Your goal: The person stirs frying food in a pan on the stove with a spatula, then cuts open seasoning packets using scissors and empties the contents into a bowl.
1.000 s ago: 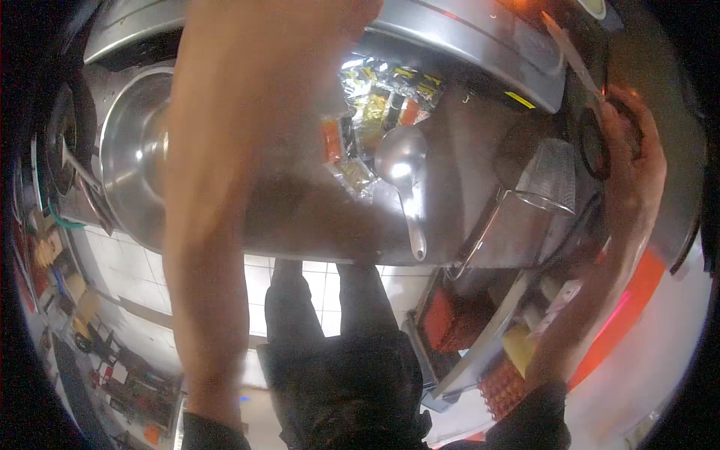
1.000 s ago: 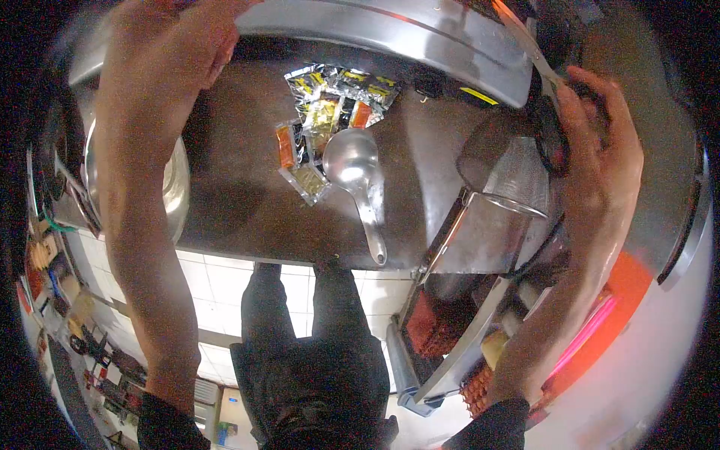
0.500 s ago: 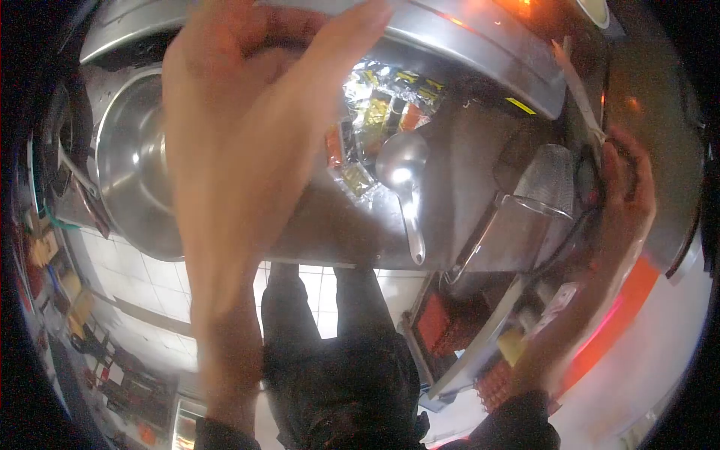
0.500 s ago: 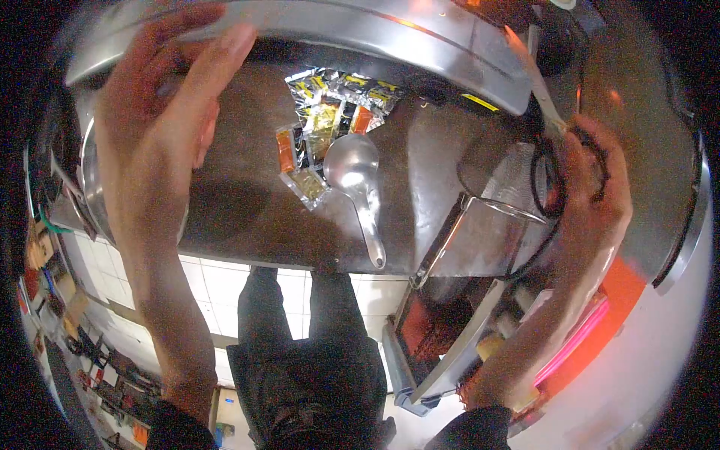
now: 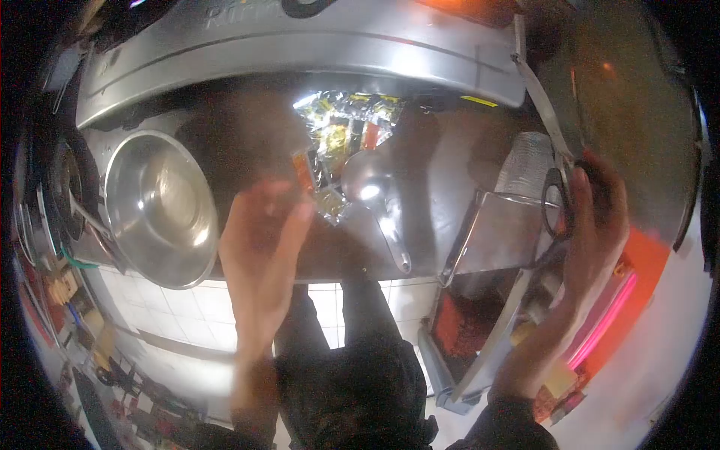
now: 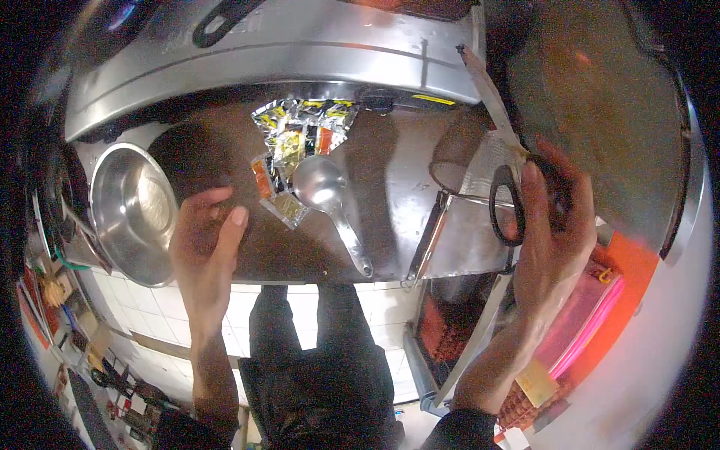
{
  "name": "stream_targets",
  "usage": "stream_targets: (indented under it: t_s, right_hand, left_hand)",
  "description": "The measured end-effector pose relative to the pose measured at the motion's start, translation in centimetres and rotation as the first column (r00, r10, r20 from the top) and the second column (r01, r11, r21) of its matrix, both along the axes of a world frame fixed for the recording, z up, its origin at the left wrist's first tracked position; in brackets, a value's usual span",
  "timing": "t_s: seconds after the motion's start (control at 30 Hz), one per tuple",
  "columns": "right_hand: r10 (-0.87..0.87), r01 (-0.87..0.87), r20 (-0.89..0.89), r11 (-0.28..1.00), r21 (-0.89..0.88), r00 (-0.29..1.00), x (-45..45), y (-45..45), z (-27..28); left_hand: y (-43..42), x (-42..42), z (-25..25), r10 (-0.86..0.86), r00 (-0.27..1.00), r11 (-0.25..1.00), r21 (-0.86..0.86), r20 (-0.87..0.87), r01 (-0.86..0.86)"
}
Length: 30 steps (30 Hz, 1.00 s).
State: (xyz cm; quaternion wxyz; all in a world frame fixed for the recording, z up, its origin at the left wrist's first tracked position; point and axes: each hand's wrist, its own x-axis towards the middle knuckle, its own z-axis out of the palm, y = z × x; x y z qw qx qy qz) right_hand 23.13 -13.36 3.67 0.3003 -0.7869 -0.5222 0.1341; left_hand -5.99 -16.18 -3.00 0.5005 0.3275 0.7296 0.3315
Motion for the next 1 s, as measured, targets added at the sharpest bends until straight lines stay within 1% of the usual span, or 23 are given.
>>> stream_targets:
  t_s: [0.03, 0.07, 0.13, 0.17, 0.23, 0.27, 0.33, 0.37, 0.4, 0.43, 0.47, 0.5, 0.57, 0.6, 0.63, 0.67, 0.7, 0.73, 0.83, 0.87, 0.9, 0.97, 1.0]
  right_hand:
    - [0.054, -0.057, 0.106, 0.998, 0.033, 0.993, 0.3, 0.1, 0.0]
    - [0.046, -0.050, 0.106, 0.998, 0.037, 0.993, 0.4, 0.0, 0.2]
    - [-0.092, 0.090, -0.076, 0.995, -0.038, 0.993, -0.5, 0.0, 1.1]
    - [-0.097, 0.095, -0.077, 0.995, -0.036, 0.992, -0.3, -0.2, 1.1]
    - [-0.093, 0.088, -0.179, 0.996, -0.032, 0.979, -0.2, -0.6, 1.4]
    - [-0.095, 0.091, -0.182, 0.995, -0.031, 0.979, -0.3, -1.0, 1.4]
    - [-0.241, 0.216, -0.374, 0.970, -0.110, 0.896, -0.8, -2.4, 1.1]
    - [-0.234, 0.208, -0.492, 0.972, -0.109, 0.838, -1.5, -3.1, 0.9]
    - [-0.275, 0.248, -0.633, 0.960, -0.133, 0.724, -2.1, -4.1, 0.4]
    - [-0.304, 0.281, -0.752, 0.946, -0.163, 0.585, -2.8, -5.1, -0.2]
    - [-0.307, 0.265, -0.811, 0.944, -0.195, 0.497, -3.7, -6.1, -0.5]
    - [-0.311, 0.245, -0.861, 0.943, -0.226, 0.403, -4.5, -7.1, -0.9]
    - [-0.349, 0.184, -0.910, 0.932, -0.312, 0.225, -5.4, -9.9, -2.4]
    - [-0.345, 0.169, -0.932, 0.931, -0.325, 0.110, -6.0, -11.0, -3.1]
    - [-0.336, 0.154, -0.942, 0.930, -0.334, -0.007, -6.9, -11.5, -3.2]
    - [-0.340, 0.203, -0.939, 0.917, -0.342, -0.046, -8.3, -11.7, -2.6]
    - [-0.307, 0.151, -0.950, 0.938, -0.311, -0.050, -8.5, -13.5, -3.4]
    - [-0.330, 0.153, -0.942, 0.929, -0.336, -0.064, -8.9, -14.5, -3.3]
    - [-0.356, 0.137, -0.931, 0.921, -0.364, -0.083, -9.8, -17.1, -2.5]
    - [-0.378, 0.102, -0.923, 0.918, -0.383, -0.071, -9.8, -17.9, -1.9]
    - [-0.364, 0.116, -0.927, 0.921, -0.372, -0.085, -9.8, -18.3, -1.1]
    - [-0.473, 0.031, -0.861, 0.879, -0.476, 0.184, -9.8, -19.8, 1.2]
    - [-0.471, 0.056, -0.880, 0.882, -0.468, 0.062, -9.7, -20.5, 1.7]
  left_hand:
    - [-0.2, 0.0, -0.4, -0.007, 1.000, 1.000, 0.003, 0.000, 0.007]
    - [-0.3, 0.0, -0.7, -0.030, 1.000, 0.998, 0.047, -0.005, 0.030]
    - [-0.5, 0.2, -0.8, -0.058, 0.998, 0.994, 0.092, -0.013, 0.059]
    - [-0.6, 0.2, -0.7, -0.061, 0.998, 0.995, 0.080, -0.023, 0.062]
    - [-0.6, 0.5, -0.3, -0.066, 0.997, 0.995, 0.069, -0.034, 0.069]
    - [-0.6, 0.8, 0.1, -0.067, 0.998, 0.997, 0.047, -0.001, 0.067]
    - [-0.8, 1.5, 0.3, -0.073, 0.997, 0.997, 0.029, 0.028, 0.072]
    - [-1.3, 1.9, -0.1, -0.128, 0.990, 0.989, 0.087, 0.062, 0.123]
    - [-1.6, 2.3, -0.1, -0.187, 0.978, 0.974, 0.149, 0.092, 0.172]
    - [-1.6, 2.6, 0.6, -0.320, 0.947, 0.933, 0.167, -0.022, 0.320]
    - [-1.9, 3.3, 1.1, -0.361, 0.929, 0.929, 0.116, 0.083, 0.351]
    - [-2.3, 4.1, 1.7, -0.392, 0.901, 0.920, 0.066, 0.188, 0.387]
    - [-3.3, 5.8, 2.0, -0.406, 0.850, 0.912, 0.094, 0.335, 0.398]
    - [-3.9, 6.4, 2.4, -0.432, 0.816, 0.894, 0.064, 0.384, 0.443]
    - [-4.2, 6.9, 3.0, -0.518, 0.802, 0.852, 0.094, 0.297, 0.516]
    - [-5.0, 7.4, 2.8, -0.530, 0.804, 0.847, 0.119, 0.270, 0.519]
    - [-6.2, 7.8, 2.6, -0.543, 0.804, 0.839, 0.145, 0.242, 0.524]
    - [-7.2, 7.9, 3.1, -0.470, 0.825, 0.870, 0.005, 0.315, 0.493]
    - [-8.6, 7.1, 4.9, -0.518, 0.830, 0.844, -0.036, 0.205, 0.536]
    - [-8.8, 6.4, 5.9, -0.582, 0.786, 0.778, -0.140, 0.207, 0.613]
    - [-9.0, 6.0, 6.6, -0.599, 0.777, 0.768, -0.135, 0.194, 0.626]
    - [-10.5, 5.0, 8.2, -0.691, 0.718, 0.709, -0.119, 0.082, 0.696]
    - [-11.2, 4.2, 7.8, -0.634, 0.764, 0.751, -0.140, 0.121, 0.645]
